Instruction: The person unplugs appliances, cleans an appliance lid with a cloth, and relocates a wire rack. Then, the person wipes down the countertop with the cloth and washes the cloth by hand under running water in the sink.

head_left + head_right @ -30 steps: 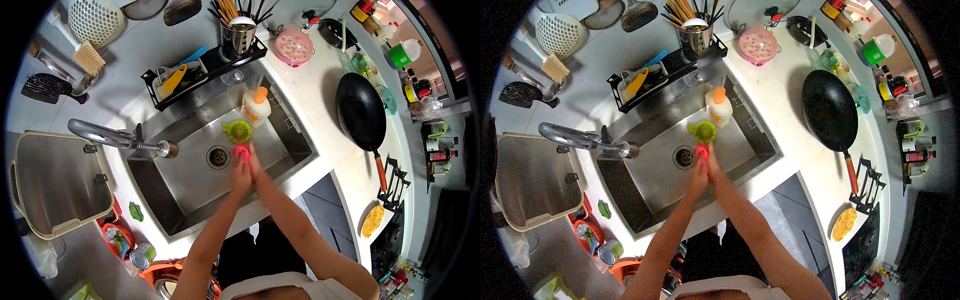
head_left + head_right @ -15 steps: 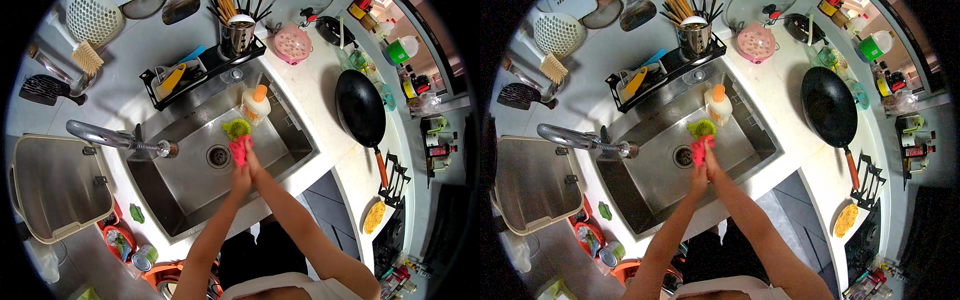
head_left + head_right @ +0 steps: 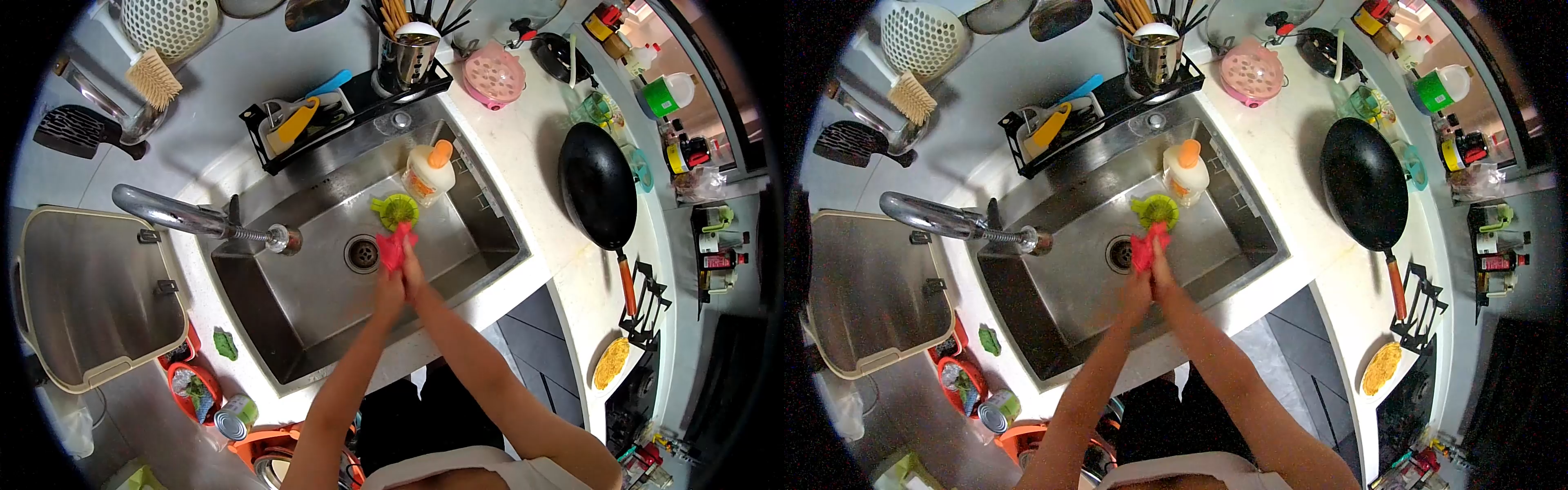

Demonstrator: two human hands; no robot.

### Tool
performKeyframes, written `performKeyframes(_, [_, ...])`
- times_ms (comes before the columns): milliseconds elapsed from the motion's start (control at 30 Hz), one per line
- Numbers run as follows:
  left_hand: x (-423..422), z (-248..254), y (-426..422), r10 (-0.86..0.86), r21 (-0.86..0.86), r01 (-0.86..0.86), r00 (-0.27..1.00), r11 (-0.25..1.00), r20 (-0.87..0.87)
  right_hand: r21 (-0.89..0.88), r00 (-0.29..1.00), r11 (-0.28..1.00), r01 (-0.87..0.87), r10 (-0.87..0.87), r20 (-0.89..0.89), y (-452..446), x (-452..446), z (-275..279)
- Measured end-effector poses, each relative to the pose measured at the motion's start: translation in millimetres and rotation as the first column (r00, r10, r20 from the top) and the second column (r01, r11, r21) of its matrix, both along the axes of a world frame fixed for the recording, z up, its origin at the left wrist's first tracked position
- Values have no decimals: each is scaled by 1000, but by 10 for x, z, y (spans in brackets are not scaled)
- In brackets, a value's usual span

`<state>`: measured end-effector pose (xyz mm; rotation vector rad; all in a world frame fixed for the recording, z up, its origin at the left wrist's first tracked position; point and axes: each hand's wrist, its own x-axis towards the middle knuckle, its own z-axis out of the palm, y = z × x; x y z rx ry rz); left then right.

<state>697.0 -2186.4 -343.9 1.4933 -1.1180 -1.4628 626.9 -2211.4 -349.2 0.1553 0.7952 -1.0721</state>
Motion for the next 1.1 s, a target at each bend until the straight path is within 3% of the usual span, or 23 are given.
performKeyframes(67, [-181,284,143,15,-226,8,995,974,101,-43,998,998,-56,57,37,-67,-113,-564])
performKeyframes(100, [-127,280,144,-78,-192,97,991,976,105,-21,993,1000,-14,12,-115,-62,-65,-568])
performKeyframes(167, [-118,-136,13,25,-252,34,974,967,225,1,916,980,-200,187,-355,84,5,-337])
performKeyframes(200, [-51,-198,-107,42,-153,-19,989,988,143,28,845,958,-286,266,-465,157,52,-168])
performKeyframes(233, [16,-249,-228,76,-50,-73,995,996,65,11,907,986,-166,157,-390,200,159,6])
performKeyframes(300, [299,-40,-513,220,424,-57,913,904,-345,2,970,997,82,-80,-230,218,393,300])
performKeyframes(400, [244,190,-273,7,258,-15,1000,966,30,56,989,994,99,-92,-117,116,287,394])
performKeyframes(500, [-87,254,79,212,111,-207,976,972,-39,58,988,998,28,-19,-152,-42,19,-85])
performKeyframes(600, [-162,21,221,49,-175,-10,974,984,220,-46,981,980,-193,192,-29,56,-160,-739])
performKeyframes(700, [-164,47,-19,140,-182,-91,949,979,283,-17,984,986,-165,164,-63,238,-28,-269])
performKeyframes(767, [88,-109,-287,83,31,-90,981,995,177,7,992,993,-115,115,-55,282,110,80])
performKeyframes(833, [171,76,-429,182,370,-99,963,924,-197,-10,995,997,-82,81,-55,278,136,220])
performKeyframes(933, [72,320,-207,78,206,-76,997,976,-4,-47,998,998,-30,28,-48,170,68,374])
performKeyframes(1033, [-206,254,69,220,-71,-225,973,972,-69,-23,996,999,-45,44,-71,-2,-156,95])
performKeyframes(1100, [-287,287,176,150,-311,-76,964,947,221,79,992,991,-108,113,-57,-47,-207,-83])
